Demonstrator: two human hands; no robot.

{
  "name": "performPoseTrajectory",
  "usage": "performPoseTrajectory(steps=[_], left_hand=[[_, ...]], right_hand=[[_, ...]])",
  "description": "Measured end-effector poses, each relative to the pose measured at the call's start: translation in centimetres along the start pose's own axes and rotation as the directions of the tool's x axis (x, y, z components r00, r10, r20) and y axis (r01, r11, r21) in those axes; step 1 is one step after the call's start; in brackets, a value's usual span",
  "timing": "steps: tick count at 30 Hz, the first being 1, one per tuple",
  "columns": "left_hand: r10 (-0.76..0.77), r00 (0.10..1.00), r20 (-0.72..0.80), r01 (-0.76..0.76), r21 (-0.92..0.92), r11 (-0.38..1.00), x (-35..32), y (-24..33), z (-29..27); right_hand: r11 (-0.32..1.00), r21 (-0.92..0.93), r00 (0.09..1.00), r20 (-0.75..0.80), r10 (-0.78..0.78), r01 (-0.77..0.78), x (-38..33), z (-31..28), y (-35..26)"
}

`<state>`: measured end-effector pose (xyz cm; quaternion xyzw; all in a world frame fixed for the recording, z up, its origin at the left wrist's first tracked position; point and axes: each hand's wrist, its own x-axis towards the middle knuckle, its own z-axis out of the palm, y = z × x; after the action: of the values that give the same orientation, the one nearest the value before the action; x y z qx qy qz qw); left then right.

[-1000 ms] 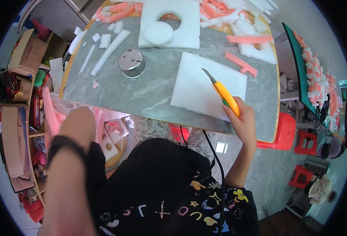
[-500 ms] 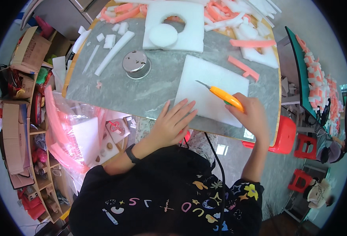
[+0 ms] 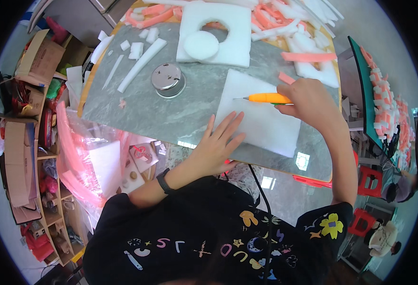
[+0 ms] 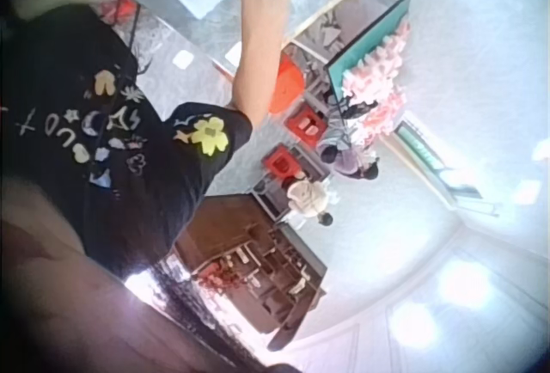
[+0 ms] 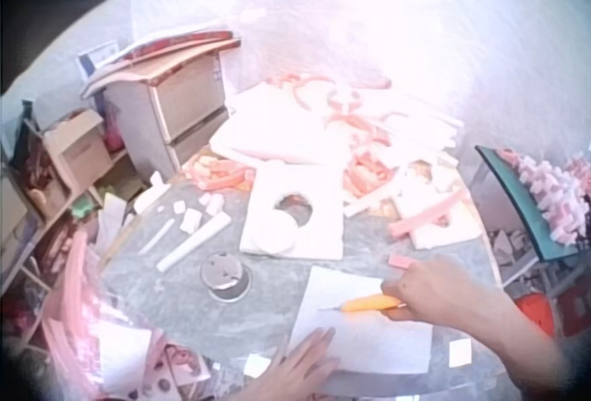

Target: Cutting out a circular shape from a piece of white foam using a craft knife and a circular metal template.

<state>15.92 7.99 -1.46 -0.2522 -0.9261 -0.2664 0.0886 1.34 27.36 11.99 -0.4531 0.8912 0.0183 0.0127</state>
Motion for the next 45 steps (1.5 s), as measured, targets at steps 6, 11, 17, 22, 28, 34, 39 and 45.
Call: performPoseTrajectory(steps=[6,11,17,22,28,34,39,45], left_hand=[[0.032,0.999,-0.022,-0.032,0.025,0.999,0.6,-0.4,-0.1],[0.044,0.997,-0.067,-0.042,0.036,0.998,0.8,-0.6,-0.2],[0.051,0.995,-0.083,-0.047,0.042,0.998,0.7,-0.8,-0.3],[0.049,0.996,-0.069,-0.045,0.059,0.997,0.8,-0.9,-0.2],[0.025,0.999,-0.044,-0.022,0.065,0.998,0.3,-0.7,-0.1],[0.054,0.998,-0.036,-0.052,0.041,0.998,0.7,-0.6,-0.3],[0.008,0.996,-0.084,-0.014,-0.069,0.997,-0.1,-1.3,-1.4],[-0.153,0.985,-0.082,0.135,-0.187,0.973,0.0,-3.3,-3.3]], right_hand=[[0.997,-0.074,0.988,0.154,0.018,-0.007,1.2,-0.5,0.4],[0.998,-0.048,0.974,0.221,0.05,-0.041,1.1,-0.9,0.2],[0.975,-0.027,0.907,0.362,0.214,-0.219,0.9,-1.7,-0.4],[0.931,-0.05,0.856,0.38,0.351,-0.36,0.2,-2.0,-1.7],[0.915,-0.039,0.823,0.422,0.38,-0.403,-0.6,-2.8,-1.9],[0.93,0.039,0.89,0.307,0.338,-0.367,-2.9,-2.1,-1.4],[0.885,0.09,0.862,0.292,0.415,-0.457,-5.6,-3.3,-2.5],[0.854,0.376,0.927,0.044,0.372,-0.36,-9.5,-0.1,-4.0]])
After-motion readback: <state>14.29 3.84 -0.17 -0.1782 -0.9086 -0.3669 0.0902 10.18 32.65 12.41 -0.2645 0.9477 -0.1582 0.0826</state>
